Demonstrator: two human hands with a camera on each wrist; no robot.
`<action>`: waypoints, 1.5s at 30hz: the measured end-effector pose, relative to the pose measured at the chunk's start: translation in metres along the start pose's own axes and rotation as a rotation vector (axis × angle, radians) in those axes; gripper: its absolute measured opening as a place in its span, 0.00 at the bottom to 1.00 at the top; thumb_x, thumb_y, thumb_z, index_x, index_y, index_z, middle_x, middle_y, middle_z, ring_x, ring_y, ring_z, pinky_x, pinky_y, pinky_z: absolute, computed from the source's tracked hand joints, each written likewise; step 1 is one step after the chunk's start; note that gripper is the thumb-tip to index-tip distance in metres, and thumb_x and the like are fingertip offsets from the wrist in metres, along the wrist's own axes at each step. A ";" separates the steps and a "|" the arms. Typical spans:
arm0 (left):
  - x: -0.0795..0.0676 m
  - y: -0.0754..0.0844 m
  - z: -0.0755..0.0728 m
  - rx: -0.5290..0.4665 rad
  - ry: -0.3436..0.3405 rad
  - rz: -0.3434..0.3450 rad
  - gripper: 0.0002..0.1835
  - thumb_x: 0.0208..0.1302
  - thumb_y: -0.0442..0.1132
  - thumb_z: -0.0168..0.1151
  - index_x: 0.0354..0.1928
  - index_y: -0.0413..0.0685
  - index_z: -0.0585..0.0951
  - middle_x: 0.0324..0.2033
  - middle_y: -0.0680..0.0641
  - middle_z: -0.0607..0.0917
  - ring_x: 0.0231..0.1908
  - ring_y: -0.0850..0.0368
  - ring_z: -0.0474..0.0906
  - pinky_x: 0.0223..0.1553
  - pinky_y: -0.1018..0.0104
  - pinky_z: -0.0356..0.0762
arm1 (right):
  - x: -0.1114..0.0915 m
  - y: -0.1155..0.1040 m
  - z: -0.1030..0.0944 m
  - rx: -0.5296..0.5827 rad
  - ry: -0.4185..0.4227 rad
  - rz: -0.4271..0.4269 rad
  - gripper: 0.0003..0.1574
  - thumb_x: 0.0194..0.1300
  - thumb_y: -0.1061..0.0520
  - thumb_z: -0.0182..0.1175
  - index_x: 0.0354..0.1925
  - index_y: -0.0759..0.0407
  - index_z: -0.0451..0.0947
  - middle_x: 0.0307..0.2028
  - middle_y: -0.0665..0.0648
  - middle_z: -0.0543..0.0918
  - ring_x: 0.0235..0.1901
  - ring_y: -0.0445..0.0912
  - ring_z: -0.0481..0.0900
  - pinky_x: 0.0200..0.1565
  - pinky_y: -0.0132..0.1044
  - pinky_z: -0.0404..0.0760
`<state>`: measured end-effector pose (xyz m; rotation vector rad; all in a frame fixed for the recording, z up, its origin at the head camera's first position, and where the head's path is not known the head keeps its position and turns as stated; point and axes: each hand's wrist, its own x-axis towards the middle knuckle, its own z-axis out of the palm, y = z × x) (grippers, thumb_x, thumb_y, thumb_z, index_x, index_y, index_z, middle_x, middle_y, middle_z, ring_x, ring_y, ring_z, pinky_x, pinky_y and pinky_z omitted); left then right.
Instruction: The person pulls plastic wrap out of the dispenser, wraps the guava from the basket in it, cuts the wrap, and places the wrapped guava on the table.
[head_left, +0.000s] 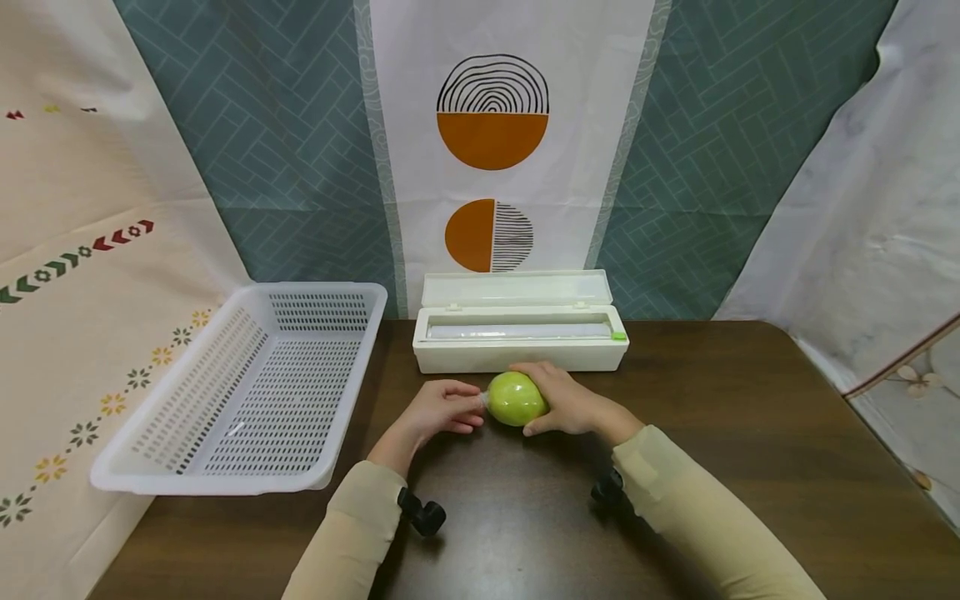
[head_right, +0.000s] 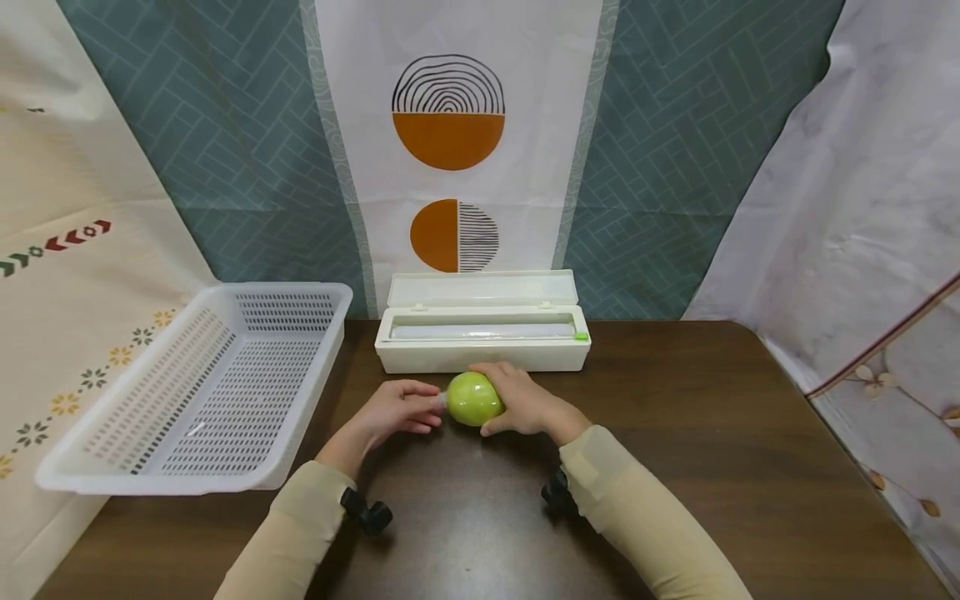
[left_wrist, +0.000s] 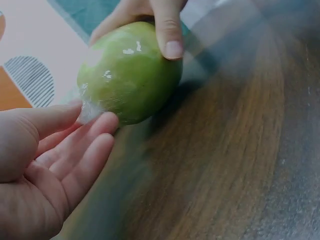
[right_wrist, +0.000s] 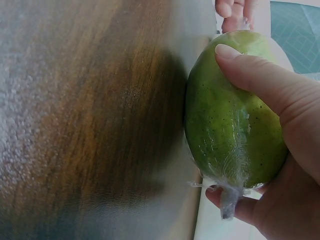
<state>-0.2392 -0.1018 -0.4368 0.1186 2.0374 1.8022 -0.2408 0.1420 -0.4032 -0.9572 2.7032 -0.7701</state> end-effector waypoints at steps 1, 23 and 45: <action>0.001 0.000 0.001 0.017 0.007 0.003 0.22 0.63 0.38 0.62 0.55 0.31 0.75 0.41 0.36 0.85 0.29 0.58 0.84 0.33 0.63 0.83 | 0.000 0.000 0.000 0.001 -0.001 0.000 0.58 0.48 0.51 0.74 0.70 0.55 0.54 0.60 0.63 0.65 0.58 0.56 0.65 0.57 0.56 0.66; 0.001 0.003 0.027 0.456 0.282 0.250 0.07 0.64 0.36 0.58 0.31 0.41 0.82 0.18 0.46 0.82 0.14 0.62 0.76 0.18 0.69 0.75 | 0.001 0.000 0.001 -0.003 0.001 0.018 0.58 0.49 0.50 0.74 0.70 0.53 0.53 0.61 0.63 0.65 0.58 0.56 0.66 0.56 0.56 0.67; 0.003 0.004 0.016 0.220 0.153 0.138 0.10 0.63 0.33 0.60 0.43 0.34 0.83 0.35 0.41 0.85 0.29 0.58 0.81 0.31 0.64 0.83 | 0.001 0.000 0.000 0.007 0.001 0.012 0.58 0.48 0.51 0.74 0.70 0.53 0.53 0.61 0.63 0.65 0.58 0.56 0.65 0.58 0.57 0.66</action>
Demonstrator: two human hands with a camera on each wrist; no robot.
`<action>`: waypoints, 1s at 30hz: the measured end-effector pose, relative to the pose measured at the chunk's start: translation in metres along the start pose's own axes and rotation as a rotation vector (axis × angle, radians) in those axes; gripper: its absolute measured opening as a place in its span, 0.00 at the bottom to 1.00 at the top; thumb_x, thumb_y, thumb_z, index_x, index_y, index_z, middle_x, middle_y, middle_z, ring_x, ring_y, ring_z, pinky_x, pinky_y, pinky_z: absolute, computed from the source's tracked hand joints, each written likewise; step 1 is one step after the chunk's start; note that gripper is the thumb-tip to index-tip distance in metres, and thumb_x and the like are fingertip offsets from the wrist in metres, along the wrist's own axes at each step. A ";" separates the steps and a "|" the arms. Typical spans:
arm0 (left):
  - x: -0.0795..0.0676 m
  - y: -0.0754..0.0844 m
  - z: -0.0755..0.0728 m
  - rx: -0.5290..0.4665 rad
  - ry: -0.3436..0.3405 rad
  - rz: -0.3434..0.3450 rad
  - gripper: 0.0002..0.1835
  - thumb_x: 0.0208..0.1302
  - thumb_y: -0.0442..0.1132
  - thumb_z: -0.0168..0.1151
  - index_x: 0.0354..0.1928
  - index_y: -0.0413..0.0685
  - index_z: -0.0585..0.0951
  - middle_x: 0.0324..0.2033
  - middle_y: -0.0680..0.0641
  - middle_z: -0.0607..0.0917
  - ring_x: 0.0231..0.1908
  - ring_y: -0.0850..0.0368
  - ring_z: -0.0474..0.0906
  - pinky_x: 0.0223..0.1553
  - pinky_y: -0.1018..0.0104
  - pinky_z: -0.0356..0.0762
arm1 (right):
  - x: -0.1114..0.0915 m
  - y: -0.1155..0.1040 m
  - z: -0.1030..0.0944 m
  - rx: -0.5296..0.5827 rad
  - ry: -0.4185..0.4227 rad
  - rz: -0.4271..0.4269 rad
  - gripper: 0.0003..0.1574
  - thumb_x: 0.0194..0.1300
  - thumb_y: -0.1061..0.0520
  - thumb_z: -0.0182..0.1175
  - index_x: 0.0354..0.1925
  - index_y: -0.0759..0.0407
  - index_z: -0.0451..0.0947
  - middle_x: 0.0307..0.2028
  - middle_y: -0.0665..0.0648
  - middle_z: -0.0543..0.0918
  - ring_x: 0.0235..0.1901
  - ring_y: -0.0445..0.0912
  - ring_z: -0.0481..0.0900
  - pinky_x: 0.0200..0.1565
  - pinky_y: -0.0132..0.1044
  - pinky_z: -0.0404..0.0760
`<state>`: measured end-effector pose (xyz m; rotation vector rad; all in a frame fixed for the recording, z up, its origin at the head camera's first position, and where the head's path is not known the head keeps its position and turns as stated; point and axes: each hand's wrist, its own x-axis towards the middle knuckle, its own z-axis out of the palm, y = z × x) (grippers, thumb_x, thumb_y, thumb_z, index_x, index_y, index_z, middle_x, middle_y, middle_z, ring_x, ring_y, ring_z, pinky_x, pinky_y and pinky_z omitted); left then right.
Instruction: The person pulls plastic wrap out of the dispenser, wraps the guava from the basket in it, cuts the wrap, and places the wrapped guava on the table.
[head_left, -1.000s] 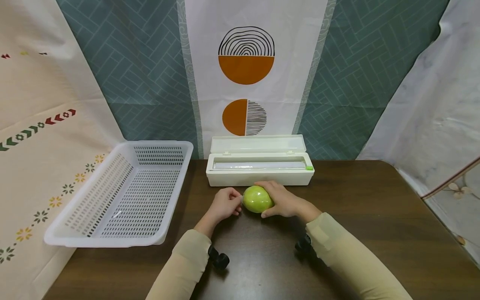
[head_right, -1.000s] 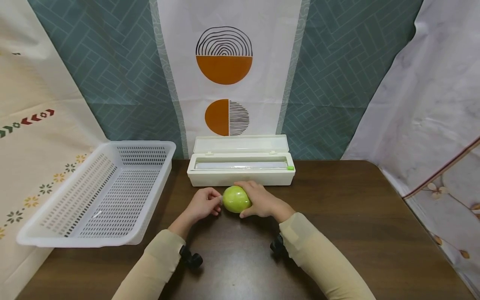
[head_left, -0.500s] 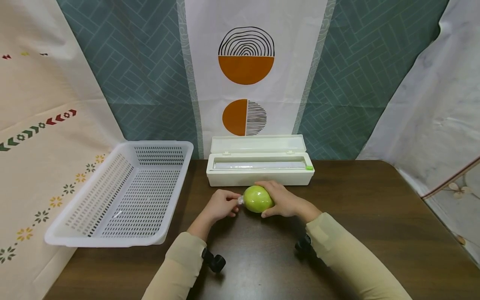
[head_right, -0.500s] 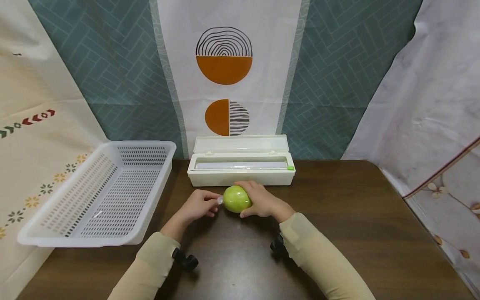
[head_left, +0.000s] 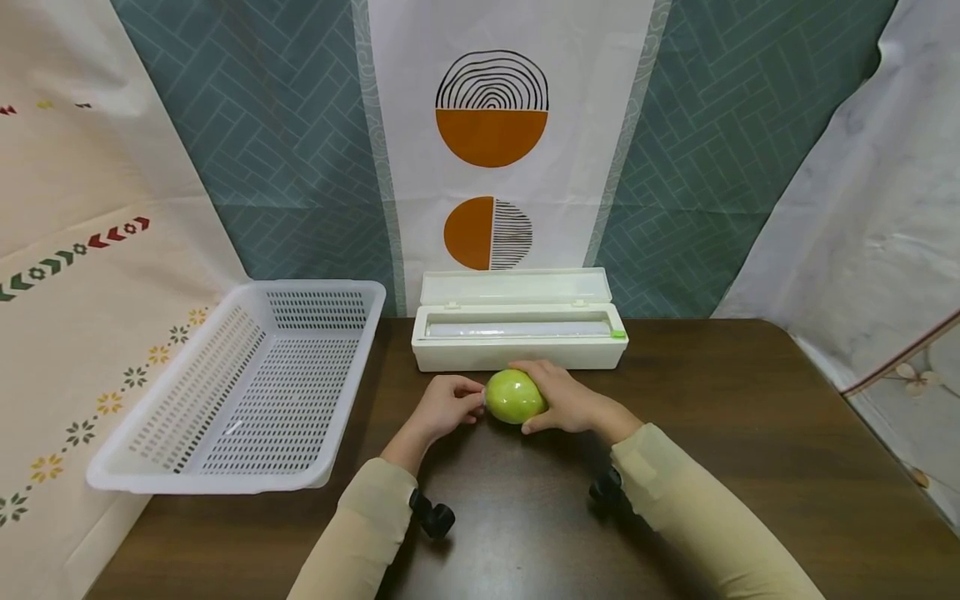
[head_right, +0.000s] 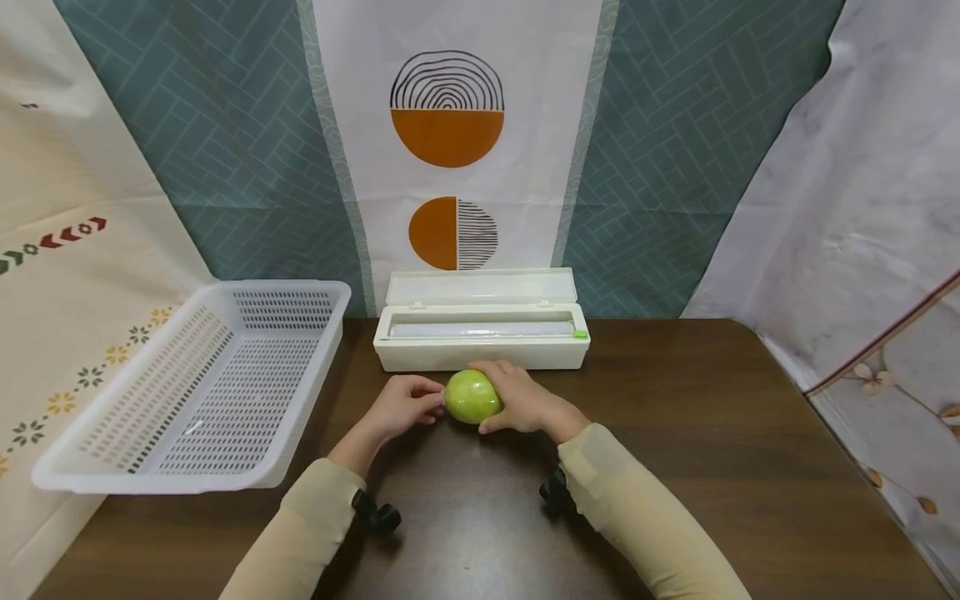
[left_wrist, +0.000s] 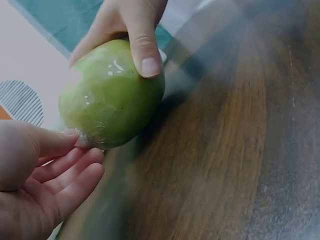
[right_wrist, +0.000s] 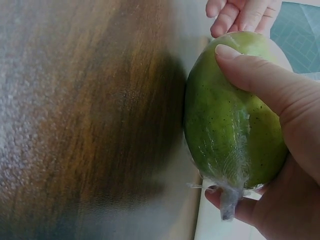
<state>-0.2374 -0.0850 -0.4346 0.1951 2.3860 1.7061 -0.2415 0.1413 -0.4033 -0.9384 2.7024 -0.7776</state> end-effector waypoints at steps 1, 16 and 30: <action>0.000 0.001 0.000 0.006 0.009 -0.003 0.09 0.63 0.33 0.60 0.42 0.34 0.83 0.34 0.41 0.85 0.29 0.58 0.81 0.31 0.64 0.82 | 0.000 0.000 0.000 0.001 -0.001 0.002 0.58 0.48 0.51 0.74 0.70 0.53 0.53 0.61 0.63 0.65 0.58 0.56 0.65 0.58 0.57 0.66; 0.002 0.004 0.016 0.322 0.168 0.088 0.05 0.64 0.33 0.54 0.33 0.41 0.78 0.23 0.47 0.80 0.21 0.61 0.75 0.23 0.70 0.73 | 0.000 -0.001 0.000 -0.007 0.002 0.001 0.58 0.49 0.52 0.74 0.70 0.55 0.53 0.61 0.65 0.64 0.58 0.58 0.65 0.57 0.57 0.67; -0.009 0.003 -0.001 -0.035 -0.007 0.007 0.08 0.59 0.30 0.62 0.39 0.32 0.83 0.31 0.39 0.86 0.27 0.57 0.82 0.30 0.63 0.82 | 0.000 0.000 0.000 0.010 -0.005 -0.006 0.58 0.47 0.50 0.75 0.69 0.54 0.55 0.60 0.62 0.66 0.58 0.56 0.65 0.57 0.57 0.67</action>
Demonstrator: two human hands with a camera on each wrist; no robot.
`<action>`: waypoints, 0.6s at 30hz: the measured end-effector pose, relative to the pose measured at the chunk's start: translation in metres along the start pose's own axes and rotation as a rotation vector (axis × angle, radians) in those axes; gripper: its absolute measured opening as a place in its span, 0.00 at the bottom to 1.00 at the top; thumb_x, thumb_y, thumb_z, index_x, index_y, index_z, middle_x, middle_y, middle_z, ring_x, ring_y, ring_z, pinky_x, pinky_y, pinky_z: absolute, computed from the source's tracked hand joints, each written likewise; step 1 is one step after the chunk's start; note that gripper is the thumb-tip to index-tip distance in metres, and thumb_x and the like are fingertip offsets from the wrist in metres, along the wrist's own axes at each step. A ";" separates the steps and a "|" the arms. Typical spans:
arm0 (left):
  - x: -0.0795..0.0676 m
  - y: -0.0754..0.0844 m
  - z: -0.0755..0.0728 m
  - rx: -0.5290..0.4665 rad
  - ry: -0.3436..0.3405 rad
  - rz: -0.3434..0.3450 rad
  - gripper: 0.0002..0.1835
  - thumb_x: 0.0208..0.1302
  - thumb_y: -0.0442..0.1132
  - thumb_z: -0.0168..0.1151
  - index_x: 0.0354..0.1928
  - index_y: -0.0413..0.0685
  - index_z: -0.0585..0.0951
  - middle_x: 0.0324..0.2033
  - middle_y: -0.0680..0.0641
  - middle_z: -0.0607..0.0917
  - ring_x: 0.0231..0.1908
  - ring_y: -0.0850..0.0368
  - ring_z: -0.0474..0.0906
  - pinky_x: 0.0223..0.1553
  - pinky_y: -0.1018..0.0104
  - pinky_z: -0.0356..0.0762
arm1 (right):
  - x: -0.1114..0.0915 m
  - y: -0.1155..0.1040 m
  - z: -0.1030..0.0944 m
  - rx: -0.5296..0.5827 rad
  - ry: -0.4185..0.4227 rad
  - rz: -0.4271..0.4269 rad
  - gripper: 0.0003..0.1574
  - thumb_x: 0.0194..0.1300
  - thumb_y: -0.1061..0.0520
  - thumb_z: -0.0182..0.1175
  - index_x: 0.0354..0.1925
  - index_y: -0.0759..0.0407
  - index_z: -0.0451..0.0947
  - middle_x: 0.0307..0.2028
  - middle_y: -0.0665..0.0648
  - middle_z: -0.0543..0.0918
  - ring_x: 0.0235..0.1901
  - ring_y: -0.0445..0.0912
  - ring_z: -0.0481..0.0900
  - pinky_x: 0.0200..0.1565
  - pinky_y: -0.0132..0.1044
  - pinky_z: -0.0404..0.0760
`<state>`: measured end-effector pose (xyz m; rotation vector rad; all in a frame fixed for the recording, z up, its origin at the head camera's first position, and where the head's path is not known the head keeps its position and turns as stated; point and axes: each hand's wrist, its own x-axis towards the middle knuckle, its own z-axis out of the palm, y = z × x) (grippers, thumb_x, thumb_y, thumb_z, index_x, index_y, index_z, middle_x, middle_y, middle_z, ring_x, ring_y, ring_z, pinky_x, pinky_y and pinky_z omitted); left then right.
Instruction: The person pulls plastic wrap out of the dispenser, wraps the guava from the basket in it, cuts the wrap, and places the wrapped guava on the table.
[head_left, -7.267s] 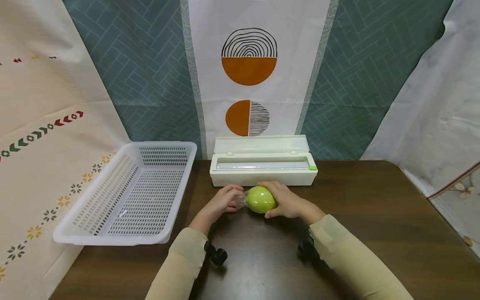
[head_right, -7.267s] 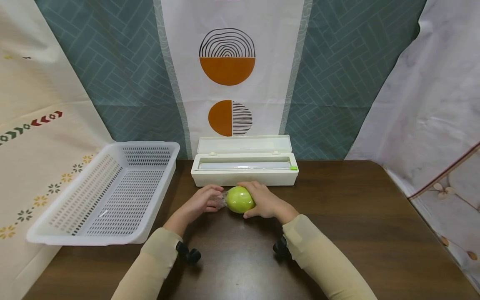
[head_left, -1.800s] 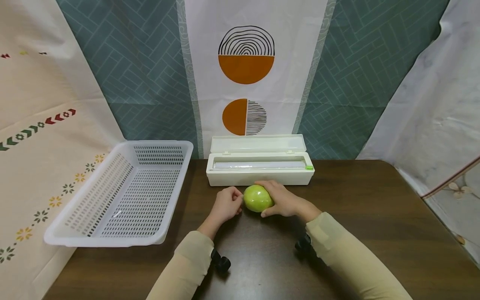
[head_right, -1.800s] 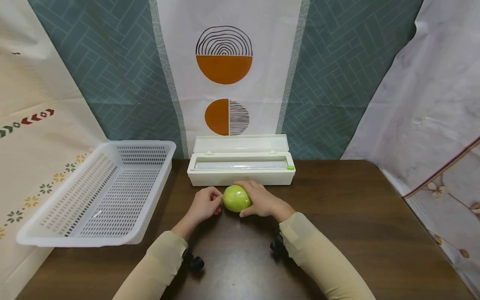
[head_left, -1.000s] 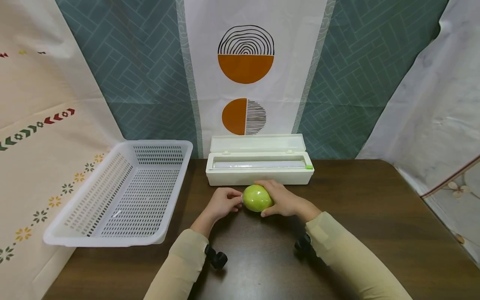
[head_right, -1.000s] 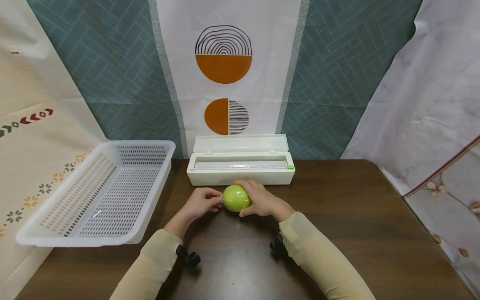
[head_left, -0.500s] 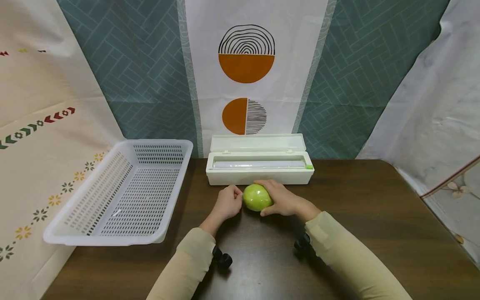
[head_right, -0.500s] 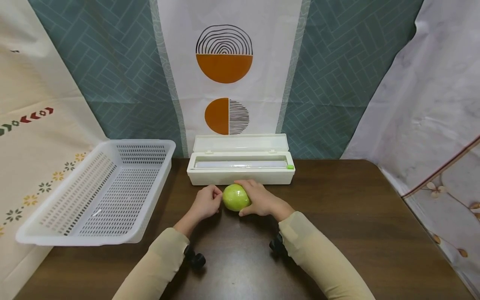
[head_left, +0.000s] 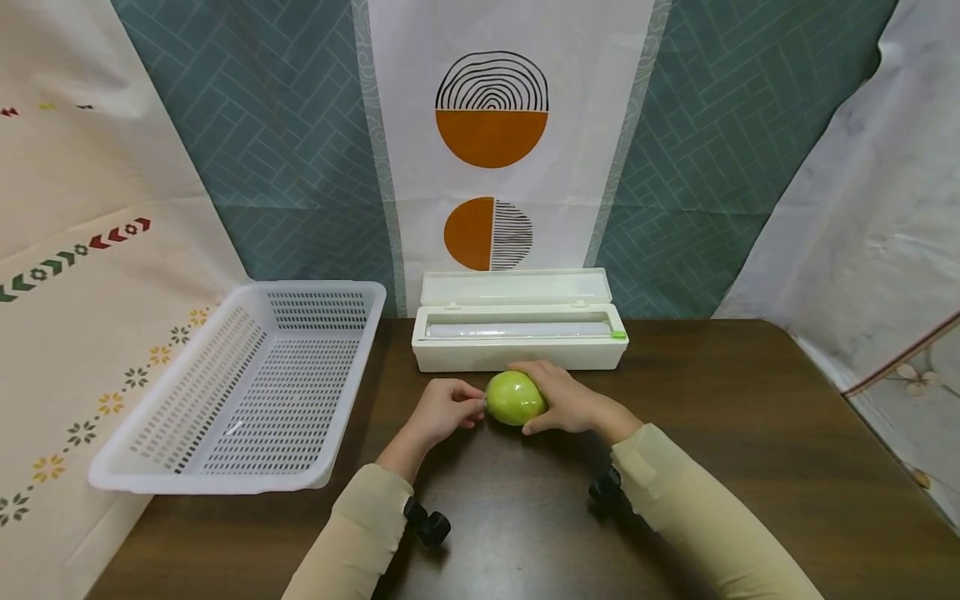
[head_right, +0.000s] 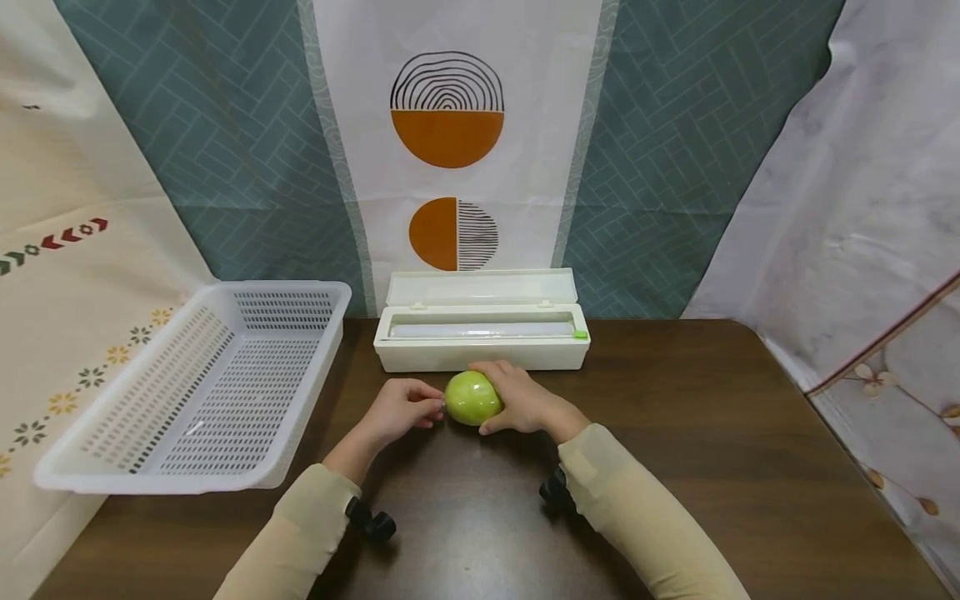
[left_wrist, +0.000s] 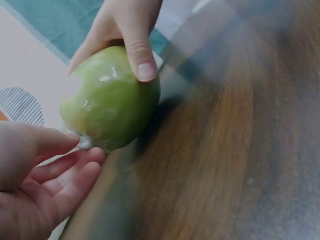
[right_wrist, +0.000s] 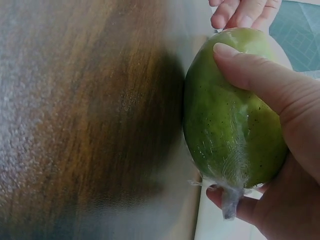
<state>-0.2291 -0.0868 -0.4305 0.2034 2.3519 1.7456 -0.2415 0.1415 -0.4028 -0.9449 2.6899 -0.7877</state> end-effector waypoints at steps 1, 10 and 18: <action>0.000 0.000 -0.001 -0.015 -0.008 -0.016 0.08 0.60 0.31 0.63 0.39 0.32 0.83 0.31 0.40 0.86 0.27 0.58 0.82 0.30 0.63 0.82 | 0.000 0.000 0.000 -0.001 -0.001 -0.002 0.58 0.46 0.50 0.75 0.69 0.54 0.55 0.60 0.62 0.66 0.58 0.56 0.65 0.57 0.57 0.67; 0.009 -0.004 -0.008 -0.219 -0.076 -0.249 0.13 0.62 0.35 0.61 0.45 0.32 0.81 0.28 0.47 0.85 0.26 0.61 0.81 0.30 0.67 0.82 | 0.001 -0.001 0.000 -0.003 0.000 -0.011 0.57 0.46 0.52 0.75 0.69 0.54 0.55 0.60 0.62 0.65 0.58 0.56 0.65 0.56 0.58 0.67; 0.015 -0.010 -0.006 -0.344 -0.055 -0.346 0.11 0.63 0.35 0.59 0.43 0.34 0.81 0.27 0.48 0.84 0.26 0.60 0.81 0.31 0.67 0.82 | 0.000 0.000 0.001 -0.007 0.009 -0.013 0.57 0.46 0.52 0.75 0.69 0.54 0.55 0.60 0.62 0.66 0.57 0.56 0.65 0.56 0.57 0.67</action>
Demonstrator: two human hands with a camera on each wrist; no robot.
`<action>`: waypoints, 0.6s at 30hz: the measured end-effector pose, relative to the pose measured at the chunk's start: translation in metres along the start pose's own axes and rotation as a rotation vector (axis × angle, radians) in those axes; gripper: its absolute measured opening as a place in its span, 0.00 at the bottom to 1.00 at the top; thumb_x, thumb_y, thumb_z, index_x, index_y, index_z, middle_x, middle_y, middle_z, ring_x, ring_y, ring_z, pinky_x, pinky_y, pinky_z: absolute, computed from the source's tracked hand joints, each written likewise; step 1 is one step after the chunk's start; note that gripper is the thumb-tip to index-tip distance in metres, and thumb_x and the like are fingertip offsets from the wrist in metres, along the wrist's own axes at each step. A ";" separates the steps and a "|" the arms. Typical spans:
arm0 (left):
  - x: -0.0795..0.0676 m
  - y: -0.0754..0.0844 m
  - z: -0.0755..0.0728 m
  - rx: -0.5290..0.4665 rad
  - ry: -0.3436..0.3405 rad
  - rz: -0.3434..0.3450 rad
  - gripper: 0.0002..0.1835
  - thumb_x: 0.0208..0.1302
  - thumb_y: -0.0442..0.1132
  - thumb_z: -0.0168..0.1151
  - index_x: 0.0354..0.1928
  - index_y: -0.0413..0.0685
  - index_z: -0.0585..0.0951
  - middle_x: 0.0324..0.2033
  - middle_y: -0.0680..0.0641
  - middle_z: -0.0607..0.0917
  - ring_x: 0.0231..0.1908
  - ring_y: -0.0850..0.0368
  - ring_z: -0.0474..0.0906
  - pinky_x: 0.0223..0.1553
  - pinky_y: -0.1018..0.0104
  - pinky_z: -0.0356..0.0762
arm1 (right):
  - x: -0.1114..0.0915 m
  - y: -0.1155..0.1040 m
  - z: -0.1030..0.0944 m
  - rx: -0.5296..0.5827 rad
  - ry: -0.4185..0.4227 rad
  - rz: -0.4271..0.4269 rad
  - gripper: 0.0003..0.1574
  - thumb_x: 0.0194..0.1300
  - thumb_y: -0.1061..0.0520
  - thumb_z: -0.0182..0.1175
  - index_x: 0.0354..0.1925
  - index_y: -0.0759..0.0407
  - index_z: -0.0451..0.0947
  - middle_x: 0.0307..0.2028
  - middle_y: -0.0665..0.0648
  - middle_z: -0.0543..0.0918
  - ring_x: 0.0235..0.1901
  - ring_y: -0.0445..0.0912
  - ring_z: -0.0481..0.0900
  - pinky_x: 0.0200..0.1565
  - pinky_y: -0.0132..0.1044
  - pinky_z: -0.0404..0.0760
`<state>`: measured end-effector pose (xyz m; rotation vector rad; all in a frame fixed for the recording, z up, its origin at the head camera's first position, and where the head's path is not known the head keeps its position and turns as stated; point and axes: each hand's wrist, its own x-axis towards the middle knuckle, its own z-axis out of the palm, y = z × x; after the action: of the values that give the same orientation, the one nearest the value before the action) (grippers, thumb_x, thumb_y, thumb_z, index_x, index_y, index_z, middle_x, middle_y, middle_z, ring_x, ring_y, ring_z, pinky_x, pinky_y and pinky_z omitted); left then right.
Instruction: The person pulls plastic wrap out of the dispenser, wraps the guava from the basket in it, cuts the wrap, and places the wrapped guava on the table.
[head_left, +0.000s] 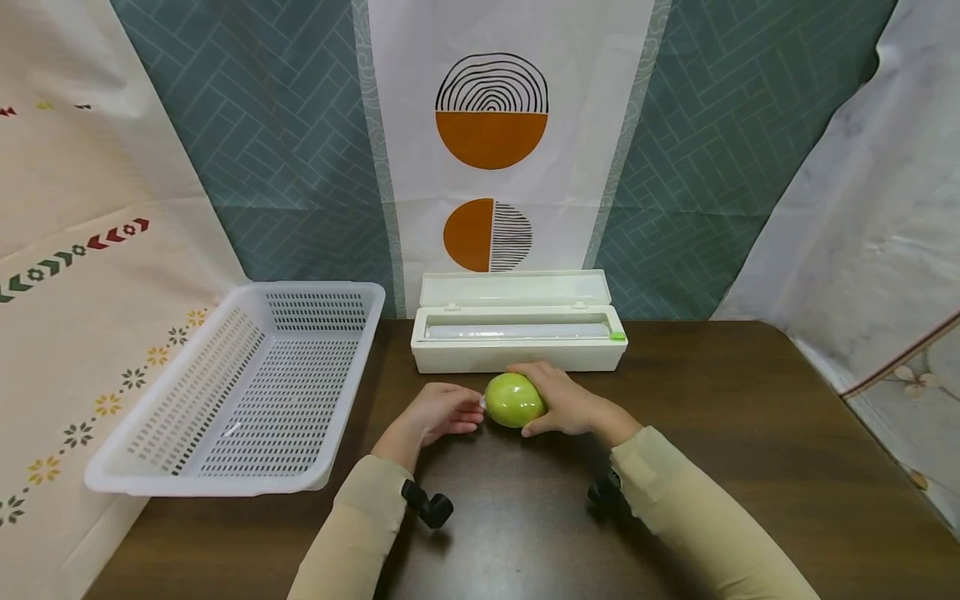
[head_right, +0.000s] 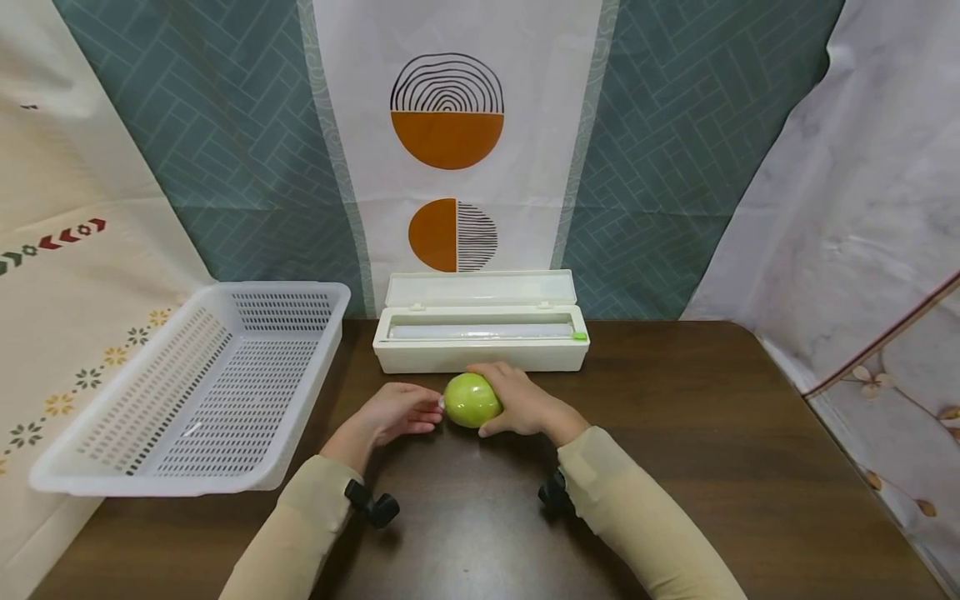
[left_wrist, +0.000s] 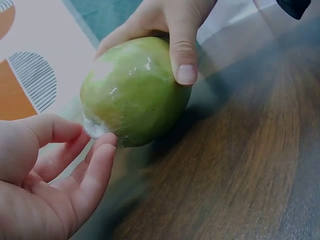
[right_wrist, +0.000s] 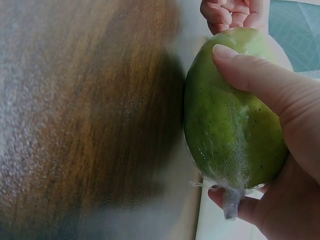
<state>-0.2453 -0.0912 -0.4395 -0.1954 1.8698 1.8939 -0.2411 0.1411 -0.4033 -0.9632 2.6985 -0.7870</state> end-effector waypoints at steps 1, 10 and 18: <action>0.000 0.000 0.000 -0.005 0.000 -0.001 0.11 0.63 0.35 0.59 0.43 0.34 0.80 0.28 0.48 0.83 0.26 0.60 0.81 0.31 0.67 0.82 | 0.000 0.000 0.000 0.001 0.000 0.001 0.57 0.46 0.52 0.75 0.69 0.54 0.55 0.60 0.62 0.66 0.57 0.56 0.65 0.56 0.57 0.67; 0.000 -0.002 0.005 -0.014 0.004 0.044 0.16 0.61 0.30 0.61 0.49 0.29 0.76 0.26 0.49 0.80 0.25 0.62 0.77 0.29 0.72 0.79 | -0.001 0.000 0.000 0.005 0.003 0.014 0.58 0.46 0.51 0.75 0.69 0.54 0.55 0.60 0.62 0.66 0.57 0.56 0.65 0.55 0.57 0.67; 0.001 -0.004 0.008 0.050 0.045 0.114 0.12 0.59 0.29 0.61 0.44 0.28 0.80 0.25 0.50 0.78 0.22 0.63 0.71 0.24 0.74 0.76 | 0.001 0.002 0.002 0.009 0.003 0.009 0.58 0.46 0.50 0.75 0.70 0.53 0.55 0.60 0.61 0.66 0.57 0.56 0.66 0.55 0.57 0.67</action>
<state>-0.2426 -0.0832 -0.4427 -0.1189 1.9949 1.9291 -0.2419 0.1412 -0.4056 -0.9478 2.6975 -0.7990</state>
